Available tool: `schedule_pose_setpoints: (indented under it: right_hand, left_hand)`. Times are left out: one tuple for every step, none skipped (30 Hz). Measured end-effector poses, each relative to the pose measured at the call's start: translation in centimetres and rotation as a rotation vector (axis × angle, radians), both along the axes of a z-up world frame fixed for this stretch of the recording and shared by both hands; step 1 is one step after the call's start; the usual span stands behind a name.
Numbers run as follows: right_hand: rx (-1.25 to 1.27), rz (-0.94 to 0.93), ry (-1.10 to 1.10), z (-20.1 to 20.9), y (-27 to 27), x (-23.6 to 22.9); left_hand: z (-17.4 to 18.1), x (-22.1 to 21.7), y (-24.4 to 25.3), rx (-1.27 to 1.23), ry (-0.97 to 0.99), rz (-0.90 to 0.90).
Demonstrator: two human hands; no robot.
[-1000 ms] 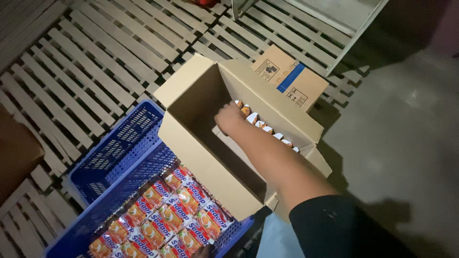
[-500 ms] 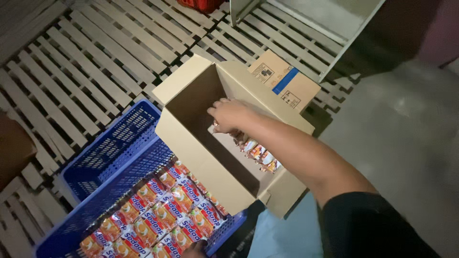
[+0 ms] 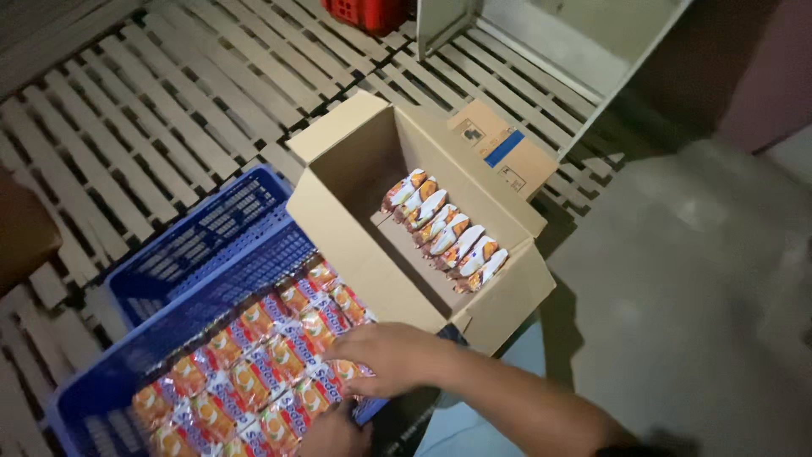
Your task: The person transfers packets of instant noodles from a blue plastic basket into a cardboard box. They pick up the packets one by one and place them neatly in rows inside the box.
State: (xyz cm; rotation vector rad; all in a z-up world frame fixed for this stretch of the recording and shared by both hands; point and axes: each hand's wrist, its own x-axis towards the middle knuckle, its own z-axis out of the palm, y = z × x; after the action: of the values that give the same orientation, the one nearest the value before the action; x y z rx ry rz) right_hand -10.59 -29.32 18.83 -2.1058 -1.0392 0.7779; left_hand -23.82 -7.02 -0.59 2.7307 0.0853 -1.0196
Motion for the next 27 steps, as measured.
schedule_pose_setpoints:
  right_hand:
    - [-0.003, 0.014, -0.001, -1.6, 0.3, -0.9]
    - [-0.031, -0.104, 0.074, -3.3, 0.8, -1.6]
    - [-0.061, -0.221, 0.147, -5.0, 1.2, -2.4]
    - [-0.062, -0.208, 0.141, -7.2, 1.3, -3.1]
    - [-0.071, -0.315, 0.071, -9.5, 1.4, -3.7]
    - [-0.077, -0.419, 0.007, -11.9, 1.6, -4.7]
    - [-0.078, -0.404, 0.007, -13.5, 1.2, -4.7]
    - [-0.003, -0.473, -0.101, -15.0, 0.8, -5.0]
    - [0.076, -0.54, -0.208, -16.6, 0.4, -5.2]
    - [0.074, -0.52, -0.202, -17.3, 0.1, -5.2]
    - [0.15, -0.606, -0.328, -18.1, -0.1, -5.2]
    - [0.227, -0.689, -0.453, -18.7, -0.5, -5.2]
    - [0.225, -0.666, -0.444, -18.6, -0.5, -4.9]
    - [0.211, -0.711, -0.512, -18.7, -0.4, -4.9]
    - [0.197, -0.754, -0.581, -18.9, -0.4, -4.7]
    - [0.194, -0.737, -0.572, -18.4, -0.3, -4.8]
    - [0.158, -0.753, -0.581, -17.9, -0.3, -4.7]
    - [0.122, -0.769, -0.587, -17.5, -0.2, -4.8]
    - [0.12, -0.752, -0.576, -18.0, -0.3, -4.7]
    - [0.047, -0.805, -0.536, -18.5, -0.4, -4.8]
    - [-0.027, -0.855, -0.495, -19.0, -0.4, -4.7]
    - [-0.028, -0.841, -0.49, -18.6, -0.4, -4.5]
    - [0.006, -0.905, -0.443, -18.2, -0.5, -4.2]
    - [0.038, -0.97, -0.393, -17.8, -0.6, -4.1]
    - [0.036, -0.958, -0.386, -17.0, -0.6, -3.8]
    - [0.044, -1.012, -0.334, -16.3, -0.7, -3.6]
    - [0.052, -1.066, -0.282, -15.6, -0.7, -3.3]
  left_hand:
    - [-0.2, -0.4, -0.1, -0.003, -0.001, 0.014]
    - [-0.5, -0.7, 0.0, -0.016, -0.066, 0.004]
    - [-0.7, -1.1, 0.0, -0.027, -0.13, -0.005]
    - [-0.9, -1.2, 0.1, -0.028, -0.137, 0.009]
    - [-1.1, -1.4, 0.2, -0.061, -0.197, -0.018]
    - [-1.3, -1.9, 0.4, -0.092, -0.252, -0.043]
    - [0.1, -1.5, 0.1, -0.091, -0.252, -0.028]
    - [1.6, -1.3, -0.2, -0.081, -0.191, -0.012]
    - [3.0, -1.1, -0.4, -0.072, -0.129, 0.004]
    - [2.5, -1.4, -0.2, -0.073, -0.124, 0.025]
    - [2.0, -1.7, 0.1, -0.133, -0.196, 0.003]
    - [1.5, -2.0, 0.3, -0.193, -0.267, -0.015]
    - [2.7, -1.6, 0.1, -0.194, -0.261, 0.009]
    - [3.7, -1.4, 0.1, -0.183, -0.187, -0.016]
    - [4.6, -1.1, 0.0, -0.174, -0.113, -0.041]
    - [4.0, -1.5, 0.2, -0.177, -0.106, -0.023]
    - [3.3, -1.8, 0.4, -0.231, -0.211, -0.039]
    - [2.6, -2.2, 0.5, -0.281, -0.315, -0.055]
    - [3.2, -2.2, 0.4, -0.281, -0.307, -0.036]
    - [3.8, -2.1, 0.4, -0.287, -0.303, -0.039]
    - [4.4, -2.0, 0.4, -0.293, -0.301, -0.041]
    - [4.8, -1.9, 0.5, -0.293, -0.297, -0.026]
    - [5.1, -1.8, 0.6, -0.297, -0.275, -0.045]
    - [5.5, -1.7, 0.6, -0.302, -0.252, -0.065]
    - [5.7, -1.7, 0.5, -0.301, -0.246, -0.052]
    - [6.0, -1.6, 0.4, -0.288, -0.238, -0.053]
    - [6.2, -1.5, 0.3, -0.275, -0.229, -0.054]
